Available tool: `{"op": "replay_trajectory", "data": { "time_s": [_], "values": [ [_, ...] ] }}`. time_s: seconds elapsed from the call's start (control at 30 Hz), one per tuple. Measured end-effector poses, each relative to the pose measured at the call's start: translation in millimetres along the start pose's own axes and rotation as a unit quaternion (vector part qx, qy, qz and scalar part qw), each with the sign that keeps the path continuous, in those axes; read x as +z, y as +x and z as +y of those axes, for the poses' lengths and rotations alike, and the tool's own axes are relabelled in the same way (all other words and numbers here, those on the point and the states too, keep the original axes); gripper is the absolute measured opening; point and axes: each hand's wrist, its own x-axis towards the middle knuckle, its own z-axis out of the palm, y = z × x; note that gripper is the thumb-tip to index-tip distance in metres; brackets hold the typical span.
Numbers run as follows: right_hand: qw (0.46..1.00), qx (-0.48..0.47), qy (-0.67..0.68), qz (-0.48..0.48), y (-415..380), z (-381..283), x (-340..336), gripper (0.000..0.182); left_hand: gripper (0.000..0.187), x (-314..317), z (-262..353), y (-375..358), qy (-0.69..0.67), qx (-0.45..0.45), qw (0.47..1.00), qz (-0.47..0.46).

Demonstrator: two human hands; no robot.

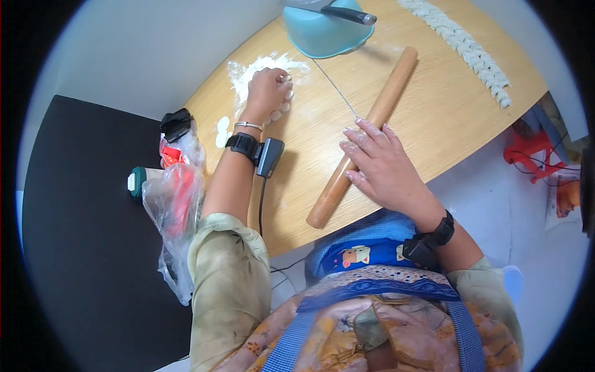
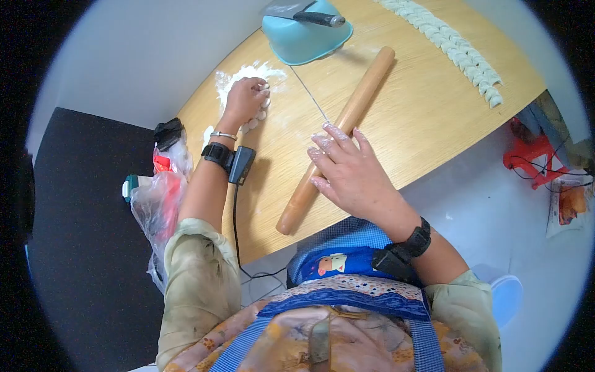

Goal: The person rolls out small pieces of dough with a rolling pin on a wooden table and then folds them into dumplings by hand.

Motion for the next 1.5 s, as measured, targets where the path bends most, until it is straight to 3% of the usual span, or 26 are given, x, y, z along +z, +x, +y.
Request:
{"op": "replay_trajectory", "data": {
  "time_s": [0.07,0.2,0.27,0.3,0.37,0.4,0.47,0.5,0.57,0.63,0.7,0.9,1.03,1.43,1.5],
  "values": [
    [1.0,0.0,-0.001,0.0,-0.5,0.5,0.8,0.046,0.031,-0.3,4.2,7.7,-0.058,-0.095,0.992,-0.058],
    [1.0,-0.003,-0.001,0.008,-0.2,0.8,1.8,0.045,0.026,0.3,4.7,7.7,0.0,-0.038,0.999,-0.02],
    [1.0,0.0,0.0,0.009,0.3,1.2,1.3,0.044,0.016,-8.8,14.0,-2.9,-0.146,-0.09,0.985,-0.025],
    [1.0,-0.002,0.007,0.011,0.6,1.7,0.9,0.044,0.016,-10.8,14.3,-9.9,-0.152,-0.091,0.984,-0.03],
    [1.0,0.002,0.013,0.0,-0.6,2.5,1.2,0.044,0.009,-12.3,15.9,-28.6,-0.415,-0.109,0.9,-0.081],
    [1.0,-0.004,0.011,0.011,-0.7,2.5,1.8,0.044,0.009,-16.0,24.5,-42.8,-0.424,-0.114,0.894,-0.086],
    [1.0,-0.013,0.003,0.024,-0.1,2.7,3.3,0.043,0.009,-32.9,43.5,-73.0,-0.538,-0.097,0.824,-0.148],
    [1.0,-0.01,0.004,0.009,-0.5,2.3,3.4,0.043,0.009,-36.5,46.9,-84.6,-0.547,-0.105,0.817,-0.151],
    [1.0,-0.018,-0.007,0.02,1.0,1.7,2.4,0.043,0.017,-37.5,48.8,-107.6,-0.498,-0.151,0.817,-0.248],
    [1.0,-0.024,-0.014,0.008,2.1,0.6,2.4,0.043,0.017,-27.3,52.9,-123.3,-0.521,-0.141,0.815,-0.21],
    [1.0,-0.018,-0.013,0.01,3.3,0.0,2.0,0.045,0.02,-27.9,49.1,-128.8,-0.419,-0.122,0.87,-0.231],
    [0.999,-0.016,-0.033,-0.02,5.8,-2.2,-0.3,0.047,0.015,-21.0,51.2,-135.1,-0.422,-0.063,0.888,-0.171],
    [0.998,-0.017,-0.043,-0.034,5.5,-2.8,1.0,0.046,0.014,-17.1,54.7,-141.0,-0.46,-0.064,0.862,-0.204],
    [0.996,-0.041,-0.054,-0.066,12.1,-5.0,-1.0,0.049,0.01,-24.7,72.3,-148.8,-0.472,-0.029,0.853,-0.221],
    [0.996,-0.05,-0.052,-0.06,15.2,-5.9,0.5,0.048,0.01,-26.4,78.0,-149.2,-0.428,-0.014,0.877,-0.219]
  ]
}}
